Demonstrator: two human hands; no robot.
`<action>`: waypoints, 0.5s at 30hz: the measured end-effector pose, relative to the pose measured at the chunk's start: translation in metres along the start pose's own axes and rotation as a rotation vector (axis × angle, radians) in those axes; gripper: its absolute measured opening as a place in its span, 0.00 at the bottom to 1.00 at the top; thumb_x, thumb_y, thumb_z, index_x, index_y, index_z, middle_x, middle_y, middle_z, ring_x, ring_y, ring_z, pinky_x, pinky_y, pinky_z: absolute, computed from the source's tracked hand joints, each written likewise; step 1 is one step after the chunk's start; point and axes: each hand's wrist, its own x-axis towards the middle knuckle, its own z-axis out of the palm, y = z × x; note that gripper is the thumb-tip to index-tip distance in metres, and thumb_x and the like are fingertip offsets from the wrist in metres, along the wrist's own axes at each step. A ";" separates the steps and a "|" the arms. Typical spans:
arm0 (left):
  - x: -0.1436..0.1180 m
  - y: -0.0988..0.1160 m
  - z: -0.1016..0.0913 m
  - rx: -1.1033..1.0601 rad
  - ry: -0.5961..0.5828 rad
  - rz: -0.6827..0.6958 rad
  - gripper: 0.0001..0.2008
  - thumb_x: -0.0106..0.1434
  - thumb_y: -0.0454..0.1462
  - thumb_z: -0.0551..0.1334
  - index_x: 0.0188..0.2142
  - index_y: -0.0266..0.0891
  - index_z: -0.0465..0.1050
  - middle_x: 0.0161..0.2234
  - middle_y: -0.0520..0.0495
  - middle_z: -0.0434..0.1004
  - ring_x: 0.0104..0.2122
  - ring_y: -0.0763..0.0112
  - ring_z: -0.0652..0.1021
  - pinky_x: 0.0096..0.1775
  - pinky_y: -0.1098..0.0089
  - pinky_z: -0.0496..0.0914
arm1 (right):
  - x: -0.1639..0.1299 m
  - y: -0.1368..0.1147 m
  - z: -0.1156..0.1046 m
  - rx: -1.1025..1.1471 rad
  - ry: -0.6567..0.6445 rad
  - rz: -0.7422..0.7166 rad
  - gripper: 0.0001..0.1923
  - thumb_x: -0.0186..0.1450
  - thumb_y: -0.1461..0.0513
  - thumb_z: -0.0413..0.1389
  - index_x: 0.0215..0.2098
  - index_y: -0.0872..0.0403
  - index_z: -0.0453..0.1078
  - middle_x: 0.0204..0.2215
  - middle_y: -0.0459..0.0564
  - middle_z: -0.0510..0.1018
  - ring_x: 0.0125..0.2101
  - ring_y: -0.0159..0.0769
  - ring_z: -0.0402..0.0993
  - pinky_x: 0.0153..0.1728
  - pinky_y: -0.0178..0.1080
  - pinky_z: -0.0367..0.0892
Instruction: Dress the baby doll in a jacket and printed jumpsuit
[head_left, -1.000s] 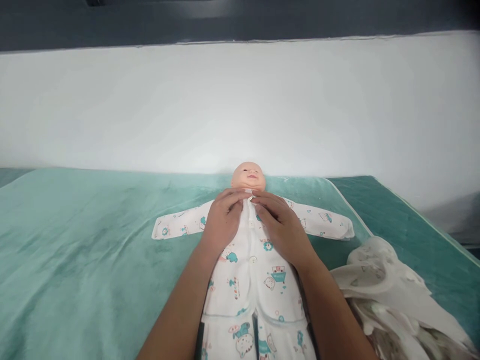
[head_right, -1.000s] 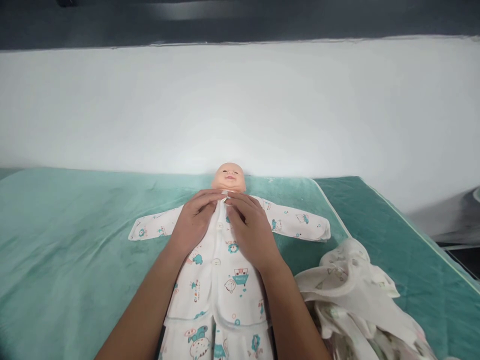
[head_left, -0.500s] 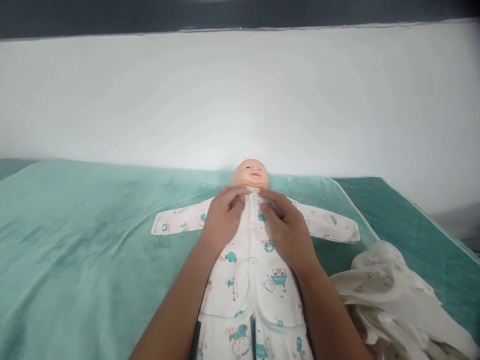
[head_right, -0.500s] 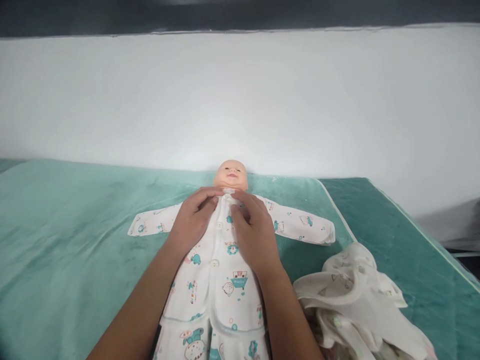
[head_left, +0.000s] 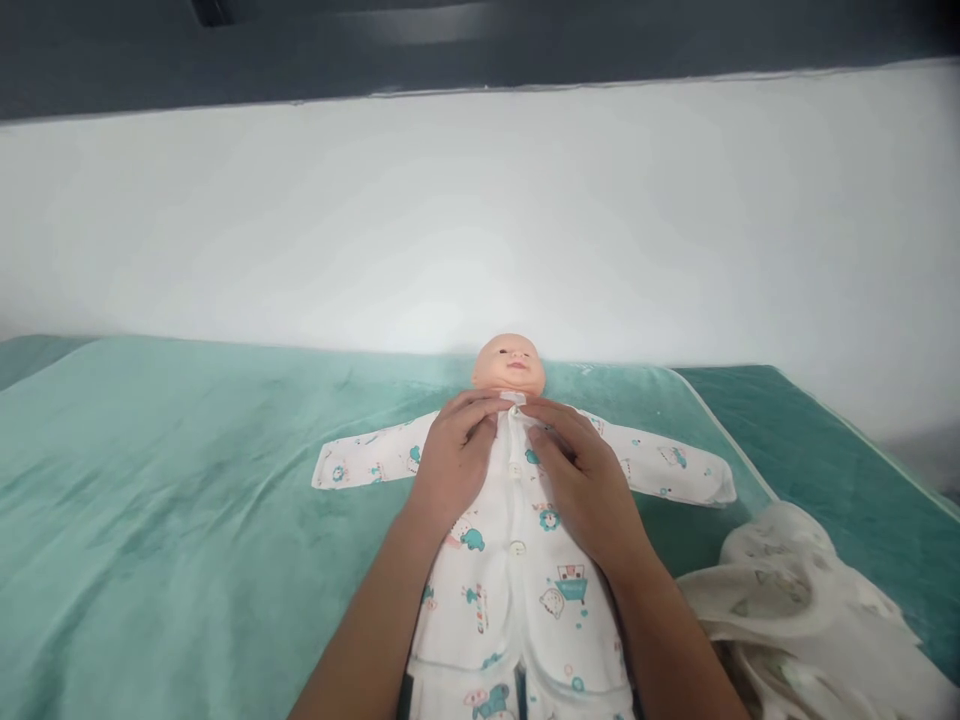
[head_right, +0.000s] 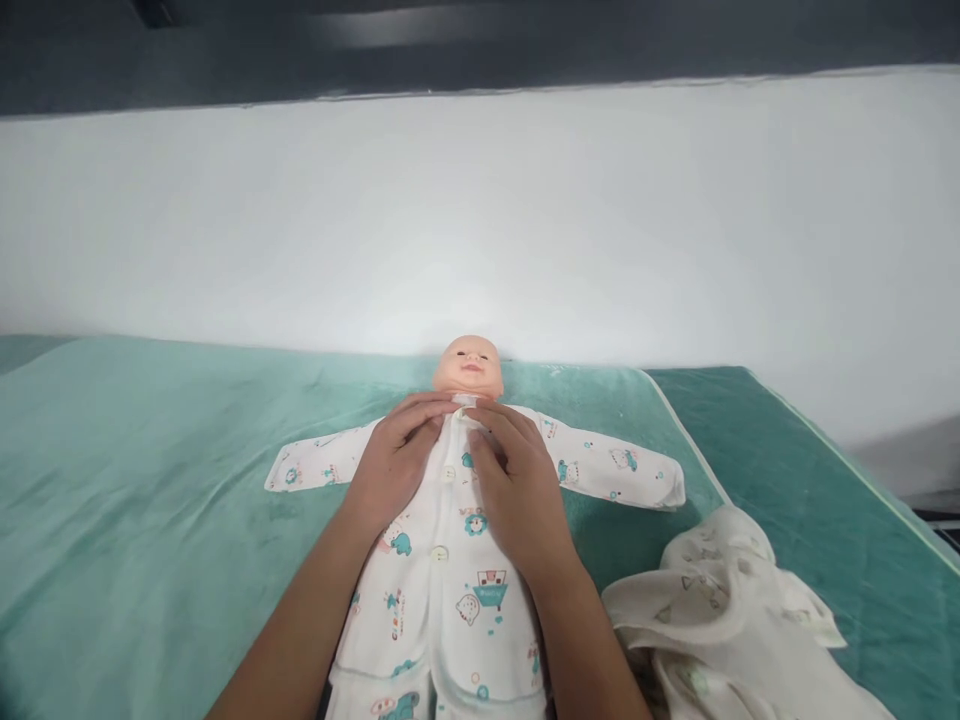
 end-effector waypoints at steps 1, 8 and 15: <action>0.000 0.000 0.000 -0.002 0.001 0.001 0.17 0.67 0.33 0.52 0.42 0.48 0.79 0.50 0.51 0.76 0.54 0.68 0.73 0.58 0.63 0.65 | 0.000 0.000 0.000 0.000 0.004 -0.007 0.15 0.67 0.58 0.50 0.48 0.44 0.74 0.55 0.45 0.73 0.56 0.41 0.66 0.55 0.48 0.63; -0.001 -0.007 0.003 -0.089 0.103 -0.006 0.11 0.65 0.33 0.55 0.42 0.44 0.75 0.49 0.49 0.76 0.52 0.67 0.75 0.56 0.63 0.67 | 0.001 -0.002 -0.003 -0.117 -0.078 -0.118 0.19 0.68 0.58 0.49 0.55 0.44 0.70 0.58 0.45 0.71 0.60 0.42 0.62 0.60 0.50 0.58; -0.005 -0.007 0.006 -0.080 0.134 0.008 0.10 0.65 0.34 0.56 0.38 0.44 0.77 0.50 0.47 0.73 0.52 0.67 0.74 0.55 0.65 0.67 | 0.003 -0.006 -0.005 -0.162 -0.172 -0.116 0.24 0.67 0.57 0.49 0.62 0.44 0.63 0.61 0.46 0.67 0.64 0.43 0.56 0.63 0.53 0.53</action>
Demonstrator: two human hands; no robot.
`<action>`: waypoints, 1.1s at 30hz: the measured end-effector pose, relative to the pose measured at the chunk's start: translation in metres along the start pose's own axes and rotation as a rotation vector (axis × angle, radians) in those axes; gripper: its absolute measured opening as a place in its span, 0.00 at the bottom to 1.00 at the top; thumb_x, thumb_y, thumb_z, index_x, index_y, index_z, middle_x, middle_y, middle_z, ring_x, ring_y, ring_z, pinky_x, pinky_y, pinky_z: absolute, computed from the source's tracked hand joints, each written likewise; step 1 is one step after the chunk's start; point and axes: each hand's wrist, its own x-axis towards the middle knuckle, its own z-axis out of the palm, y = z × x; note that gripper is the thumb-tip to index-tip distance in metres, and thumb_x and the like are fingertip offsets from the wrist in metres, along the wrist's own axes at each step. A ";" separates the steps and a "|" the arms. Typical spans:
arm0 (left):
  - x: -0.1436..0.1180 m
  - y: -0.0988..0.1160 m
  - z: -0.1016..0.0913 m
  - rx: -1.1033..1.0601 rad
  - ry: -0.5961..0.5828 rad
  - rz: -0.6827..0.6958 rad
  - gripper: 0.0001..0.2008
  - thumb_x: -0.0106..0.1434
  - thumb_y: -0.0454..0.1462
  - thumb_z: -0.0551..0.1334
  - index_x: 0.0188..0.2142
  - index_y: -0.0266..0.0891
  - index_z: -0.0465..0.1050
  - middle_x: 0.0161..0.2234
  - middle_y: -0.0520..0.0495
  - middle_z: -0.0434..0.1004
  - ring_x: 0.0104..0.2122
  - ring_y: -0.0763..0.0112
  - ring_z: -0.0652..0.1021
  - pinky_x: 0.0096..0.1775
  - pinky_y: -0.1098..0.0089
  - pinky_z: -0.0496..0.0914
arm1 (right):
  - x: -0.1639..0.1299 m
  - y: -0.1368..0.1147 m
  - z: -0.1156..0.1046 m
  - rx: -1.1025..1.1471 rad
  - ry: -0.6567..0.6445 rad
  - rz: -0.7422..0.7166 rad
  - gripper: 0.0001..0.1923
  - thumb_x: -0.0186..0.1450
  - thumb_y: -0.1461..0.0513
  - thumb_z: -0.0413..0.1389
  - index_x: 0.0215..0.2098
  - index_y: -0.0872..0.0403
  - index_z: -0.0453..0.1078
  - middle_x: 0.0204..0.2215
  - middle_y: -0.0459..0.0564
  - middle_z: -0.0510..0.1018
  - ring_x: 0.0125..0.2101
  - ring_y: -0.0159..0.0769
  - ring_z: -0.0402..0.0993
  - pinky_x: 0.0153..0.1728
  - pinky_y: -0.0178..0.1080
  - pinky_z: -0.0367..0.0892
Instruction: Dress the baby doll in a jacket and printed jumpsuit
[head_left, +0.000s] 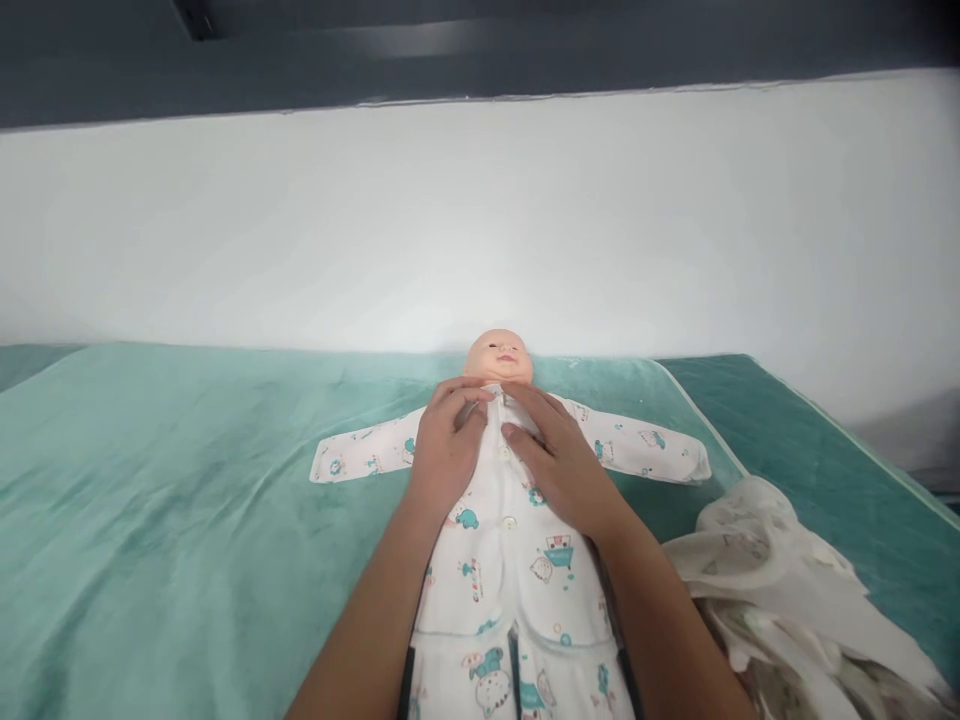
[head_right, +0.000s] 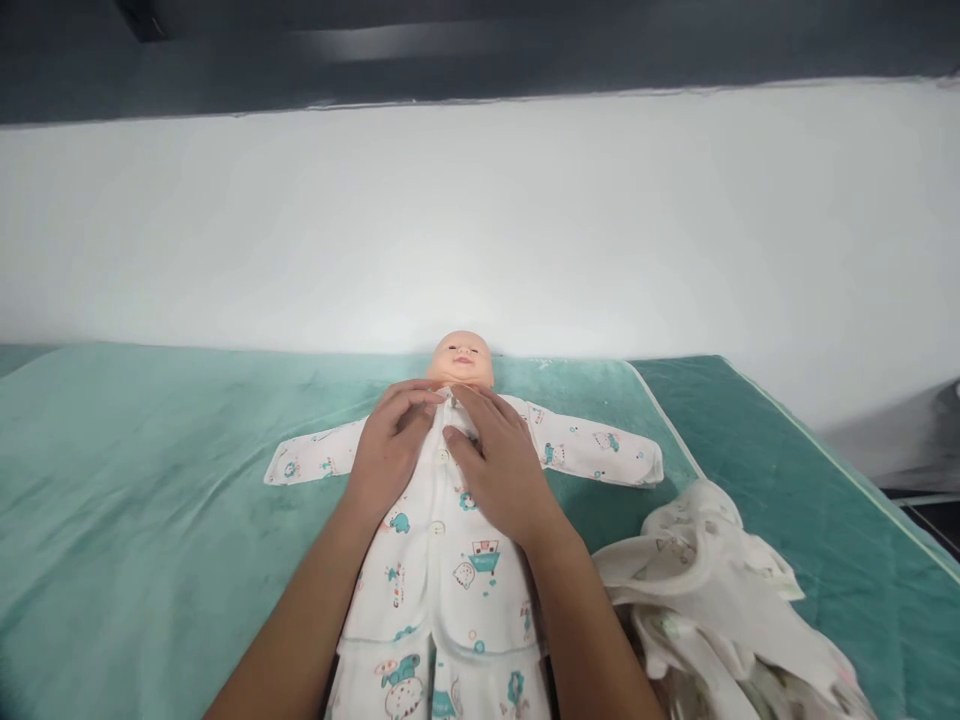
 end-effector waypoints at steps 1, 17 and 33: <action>0.000 0.000 0.000 0.007 -0.010 0.006 0.11 0.65 0.34 0.56 0.37 0.44 0.78 0.50 0.47 0.73 0.52 0.67 0.74 0.55 0.65 0.67 | 0.000 0.000 0.000 0.014 0.019 -0.001 0.23 0.67 0.57 0.49 0.61 0.44 0.65 0.61 0.45 0.68 0.63 0.43 0.57 0.62 0.52 0.55; 0.000 0.003 0.000 0.014 0.007 0.032 0.14 0.62 0.30 0.54 0.32 0.44 0.78 0.43 0.50 0.78 0.48 0.68 0.76 0.53 0.64 0.68 | 0.000 0.002 0.003 0.049 0.119 -0.021 0.15 0.67 0.58 0.49 0.49 0.46 0.73 0.53 0.46 0.75 0.56 0.42 0.66 0.55 0.48 0.63; 0.001 0.001 -0.001 0.011 -0.007 0.018 0.15 0.63 0.31 0.55 0.34 0.45 0.80 0.45 0.50 0.78 0.48 0.67 0.76 0.55 0.64 0.68 | -0.001 0.002 0.003 0.040 0.116 -0.042 0.16 0.68 0.59 0.49 0.50 0.44 0.73 0.54 0.44 0.75 0.56 0.40 0.66 0.56 0.46 0.62</action>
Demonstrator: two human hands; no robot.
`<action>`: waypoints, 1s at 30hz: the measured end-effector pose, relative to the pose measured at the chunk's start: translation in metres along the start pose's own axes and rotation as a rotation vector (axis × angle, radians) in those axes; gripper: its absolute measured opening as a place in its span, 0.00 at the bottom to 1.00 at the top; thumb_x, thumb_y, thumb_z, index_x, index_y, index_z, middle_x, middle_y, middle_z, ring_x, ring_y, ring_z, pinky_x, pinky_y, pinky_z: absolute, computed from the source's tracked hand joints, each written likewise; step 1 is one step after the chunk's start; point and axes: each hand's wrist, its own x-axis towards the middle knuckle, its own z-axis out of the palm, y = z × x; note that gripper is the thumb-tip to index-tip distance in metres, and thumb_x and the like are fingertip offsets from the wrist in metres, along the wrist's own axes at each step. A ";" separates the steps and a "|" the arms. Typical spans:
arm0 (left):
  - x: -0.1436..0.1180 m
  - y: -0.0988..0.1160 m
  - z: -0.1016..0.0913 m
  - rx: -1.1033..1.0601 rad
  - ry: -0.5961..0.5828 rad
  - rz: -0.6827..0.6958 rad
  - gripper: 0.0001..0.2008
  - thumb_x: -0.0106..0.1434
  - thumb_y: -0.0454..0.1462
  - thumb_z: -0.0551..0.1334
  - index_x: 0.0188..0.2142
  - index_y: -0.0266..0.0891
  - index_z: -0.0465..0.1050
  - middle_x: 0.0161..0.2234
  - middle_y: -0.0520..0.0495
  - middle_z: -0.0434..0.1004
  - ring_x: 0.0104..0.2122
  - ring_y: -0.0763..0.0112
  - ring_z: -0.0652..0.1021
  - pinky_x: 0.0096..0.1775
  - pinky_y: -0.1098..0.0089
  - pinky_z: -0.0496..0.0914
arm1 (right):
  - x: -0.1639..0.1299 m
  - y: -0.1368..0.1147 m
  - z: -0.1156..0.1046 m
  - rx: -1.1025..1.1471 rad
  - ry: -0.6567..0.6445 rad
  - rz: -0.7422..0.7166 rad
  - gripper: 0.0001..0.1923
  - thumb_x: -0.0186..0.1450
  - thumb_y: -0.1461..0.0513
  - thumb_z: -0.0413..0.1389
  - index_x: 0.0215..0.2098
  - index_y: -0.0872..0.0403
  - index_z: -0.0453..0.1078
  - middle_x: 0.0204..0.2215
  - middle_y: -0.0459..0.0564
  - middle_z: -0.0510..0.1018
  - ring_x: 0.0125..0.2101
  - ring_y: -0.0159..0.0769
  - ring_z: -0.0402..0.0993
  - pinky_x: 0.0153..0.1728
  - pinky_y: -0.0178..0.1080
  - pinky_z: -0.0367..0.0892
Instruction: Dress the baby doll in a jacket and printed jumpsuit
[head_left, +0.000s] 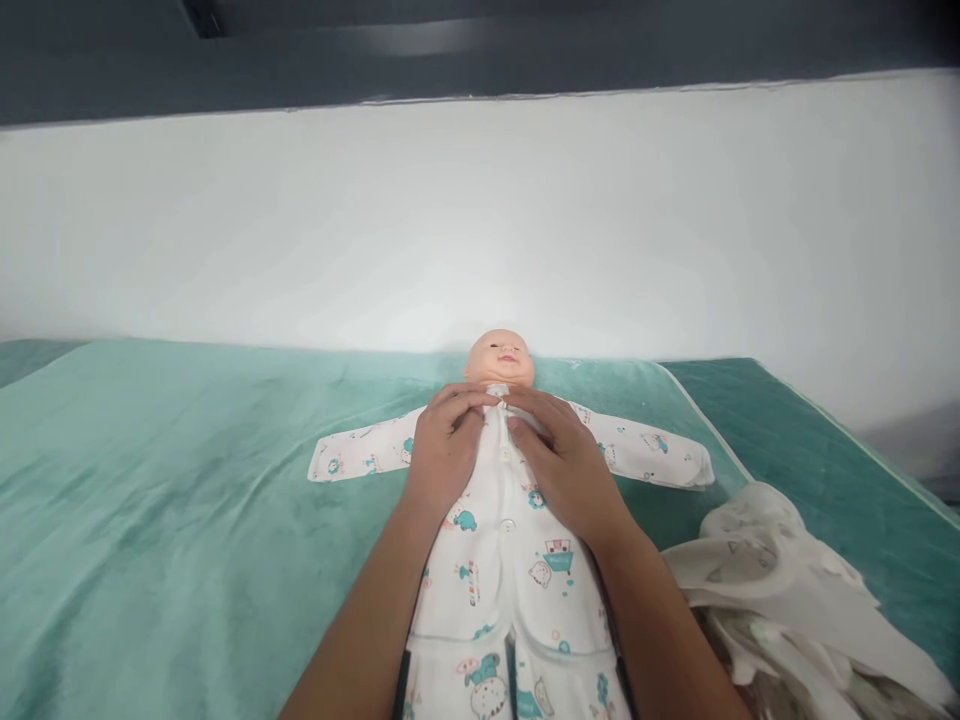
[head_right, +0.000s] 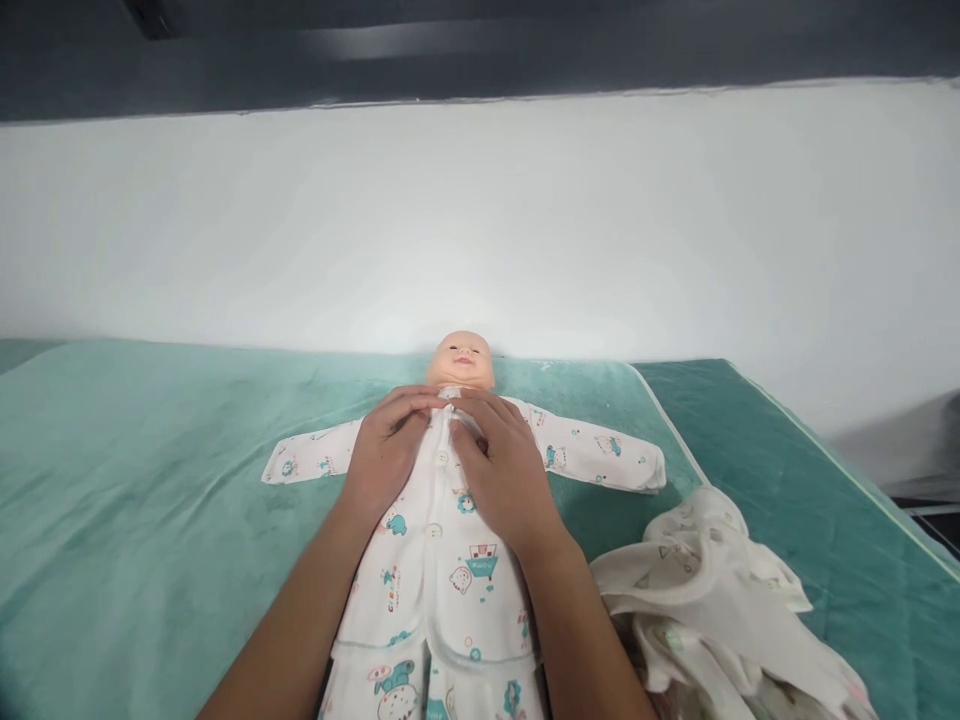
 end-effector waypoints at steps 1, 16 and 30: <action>0.000 0.000 0.000 -0.002 -0.001 0.001 0.15 0.63 0.31 0.55 0.34 0.45 0.80 0.45 0.50 0.78 0.48 0.68 0.76 0.55 0.64 0.68 | 0.000 0.000 0.000 0.008 0.011 0.010 0.15 0.68 0.59 0.50 0.49 0.45 0.74 0.53 0.45 0.75 0.56 0.40 0.67 0.56 0.46 0.62; -0.001 0.005 -0.001 0.110 -0.063 0.003 0.16 0.67 0.34 0.51 0.44 0.45 0.77 0.50 0.50 0.75 0.54 0.68 0.72 0.58 0.63 0.64 | -0.007 0.001 -0.001 -0.330 -0.192 -0.048 0.25 0.72 0.54 0.41 0.62 0.52 0.64 0.66 0.49 0.59 0.67 0.47 0.50 0.63 0.56 0.54; -0.006 0.010 -0.002 0.194 -0.133 0.001 0.15 0.70 0.40 0.52 0.48 0.50 0.76 0.54 0.52 0.72 0.57 0.66 0.69 0.59 0.62 0.62 | -0.004 0.002 0.001 0.032 0.025 0.120 0.16 0.67 0.55 0.50 0.51 0.45 0.71 0.57 0.48 0.70 0.58 0.42 0.64 0.55 0.48 0.66</action>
